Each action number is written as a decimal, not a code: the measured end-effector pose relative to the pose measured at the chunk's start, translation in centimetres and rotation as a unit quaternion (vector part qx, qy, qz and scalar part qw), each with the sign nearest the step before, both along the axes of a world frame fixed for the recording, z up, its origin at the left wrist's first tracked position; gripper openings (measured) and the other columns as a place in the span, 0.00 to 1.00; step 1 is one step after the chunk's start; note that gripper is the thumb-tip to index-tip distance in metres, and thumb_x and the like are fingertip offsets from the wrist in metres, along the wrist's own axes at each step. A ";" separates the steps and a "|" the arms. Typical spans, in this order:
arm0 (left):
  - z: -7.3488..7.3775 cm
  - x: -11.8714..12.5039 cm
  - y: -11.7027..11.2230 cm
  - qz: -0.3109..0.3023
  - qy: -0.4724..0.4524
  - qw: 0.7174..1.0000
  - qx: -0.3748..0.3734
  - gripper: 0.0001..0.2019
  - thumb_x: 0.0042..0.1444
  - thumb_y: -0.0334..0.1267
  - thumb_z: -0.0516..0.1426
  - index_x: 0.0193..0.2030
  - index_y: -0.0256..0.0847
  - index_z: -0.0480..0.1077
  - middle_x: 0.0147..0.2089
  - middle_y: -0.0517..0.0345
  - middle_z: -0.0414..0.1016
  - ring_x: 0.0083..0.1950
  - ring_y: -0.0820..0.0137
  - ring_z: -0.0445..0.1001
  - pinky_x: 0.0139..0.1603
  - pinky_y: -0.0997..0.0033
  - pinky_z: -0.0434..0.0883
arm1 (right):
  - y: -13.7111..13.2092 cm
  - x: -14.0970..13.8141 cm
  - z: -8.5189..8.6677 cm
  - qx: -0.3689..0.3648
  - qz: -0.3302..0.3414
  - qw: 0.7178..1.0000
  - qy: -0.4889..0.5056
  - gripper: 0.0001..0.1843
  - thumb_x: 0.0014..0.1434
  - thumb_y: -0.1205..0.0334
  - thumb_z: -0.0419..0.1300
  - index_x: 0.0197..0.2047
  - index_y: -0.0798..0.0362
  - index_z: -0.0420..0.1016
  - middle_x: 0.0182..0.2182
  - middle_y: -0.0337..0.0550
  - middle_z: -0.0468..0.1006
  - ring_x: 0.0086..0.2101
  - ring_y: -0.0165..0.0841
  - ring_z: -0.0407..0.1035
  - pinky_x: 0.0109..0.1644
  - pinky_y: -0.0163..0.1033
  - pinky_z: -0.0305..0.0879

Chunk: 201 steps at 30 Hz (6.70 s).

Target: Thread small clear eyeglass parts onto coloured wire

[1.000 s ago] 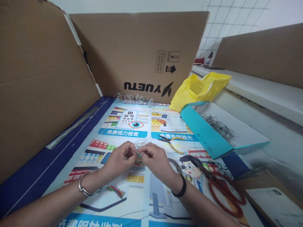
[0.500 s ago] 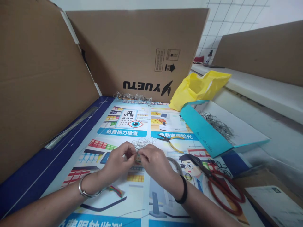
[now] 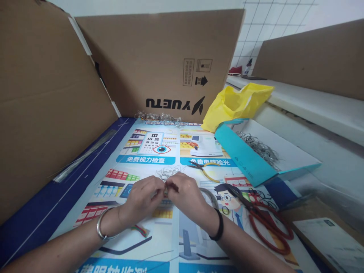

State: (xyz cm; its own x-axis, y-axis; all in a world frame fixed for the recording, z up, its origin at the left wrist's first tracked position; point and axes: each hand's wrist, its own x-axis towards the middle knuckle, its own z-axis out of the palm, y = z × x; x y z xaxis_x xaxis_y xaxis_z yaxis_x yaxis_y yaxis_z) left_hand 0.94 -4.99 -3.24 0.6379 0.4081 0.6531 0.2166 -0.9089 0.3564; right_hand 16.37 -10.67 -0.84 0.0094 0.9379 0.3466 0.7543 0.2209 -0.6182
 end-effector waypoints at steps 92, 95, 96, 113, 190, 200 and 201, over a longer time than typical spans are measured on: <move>0.1 0.7 0.9 0.007 -0.049 0.951 -0.305 0.06 0.51 0.27 0.55 0.28 0.40 0.70 0.32 0.58 0.73 0.37 0.71 0.71 0.40 0.70 0.70 | -0.4 -0.1 -1.6 0.007 -0.061 0.996 0.064 0.08 0.49 0.73 0.55 0.29 0.52 0.71 0.23 0.35 0.72 0.24 0.27 0.66 0.29 0.31 0.61; -0.2 0.7 1.0 0.002 -0.050 0.948 -0.313 0.05 0.49 0.26 0.54 0.28 0.39 0.68 0.32 0.59 0.72 0.34 0.73 0.70 0.36 0.73 0.69 | -0.5 -0.1 -1.4 0.005 -0.060 0.996 0.059 0.08 0.49 0.73 0.54 0.29 0.52 0.72 0.23 0.36 0.73 0.24 0.28 0.66 0.29 0.31 0.61; -0.4 0.7 1.0 0.005 -0.052 0.947 -0.316 0.05 0.49 0.25 0.54 0.28 0.39 0.68 0.33 0.59 0.72 0.33 0.74 0.70 0.34 0.73 0.68 | -0.5 0.0 -1.3 0.004 -0.061 0.997 0.056 0.08 0.50 0.73 0.54 0.29 0.52 0.72 0.23 0.36 0.73 0.24 0.28 0.66 0.29 0.31 0.61; 0.4 0.9 0.7 -0.057 -0.095 0.856 -0.505 0.02 0.50 0.30 0.54 0.29 0.37 0.64 0.31 0.57 0.71 0.31 0.74 0.69 0.32 0.73 0.69 | -0.7 0.2 -2.2 0.029 -0.057 0.998 0.028 0.07 0.48 0.74 0.56 0.24 0.53 0.69 0.21 0.35 0.69 0.24 0.27 0.63 0.27 0.31 0.57; 0.4 0.1 1.5 -0.052 0.021 0.931 -0.360 0.05 0.50 0.27 0.52 0.27 0.38 0.67 0.27 0.60 0.71 0.29 0.75 0.68 0.31 0.77 0.67 | -0.9 0.8 -2.5 0.192 0.020 0.978 -0.080 0.08 0.58 0.70 0.54 0.38 0.54 0.74 0.32 0.45 0.78 0.34 0.33 0.71 0.39 0.40 0.70; 0.5 0.1 1.6 -0.070 0.000 0.923 -0.378 0.04 0.49 0.29 0.52 0.27 0.37 0.67 0.28 0.58 0.71 0.30 0.75 0.68 0.32 0.76 0.68 | -0.7 0.9 -2.8 0.196 0.024 0.972 -0.125 0.09 0.59 0.70 0.53 0.39 0.54 0.74 0.33 0.46 0.78 0.35 0.34 0.72 0.42 0.41 0.71; 0.5 0.1 1.6 -0.069 0.004 0.925 -0.374 0.04 0.49 0.29 0.52 0.27 0.37 0.67 0.28 0.58 0.71 0.30 0.75 0.68 0.32 0.76 0.68 | -0.7 0.8 -2.8 0.194 0.023 0.972 -0.128 0.09 0.59 0.70 0.53 0.38 0.54 0.74 0.33 0.46 0.78 0.35 0.34 0.71 0.42 0.41 0.70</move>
State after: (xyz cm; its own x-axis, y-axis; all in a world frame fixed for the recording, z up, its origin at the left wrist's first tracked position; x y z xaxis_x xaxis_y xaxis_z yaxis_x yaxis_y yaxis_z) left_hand 1.08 -3.43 -2.71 0.7213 0.6580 0.2163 0.1216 -0.4277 0.8957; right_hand 17.22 -11.34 -3.63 -0.1632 0.7334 0.6599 0.8560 0.4378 -0.2749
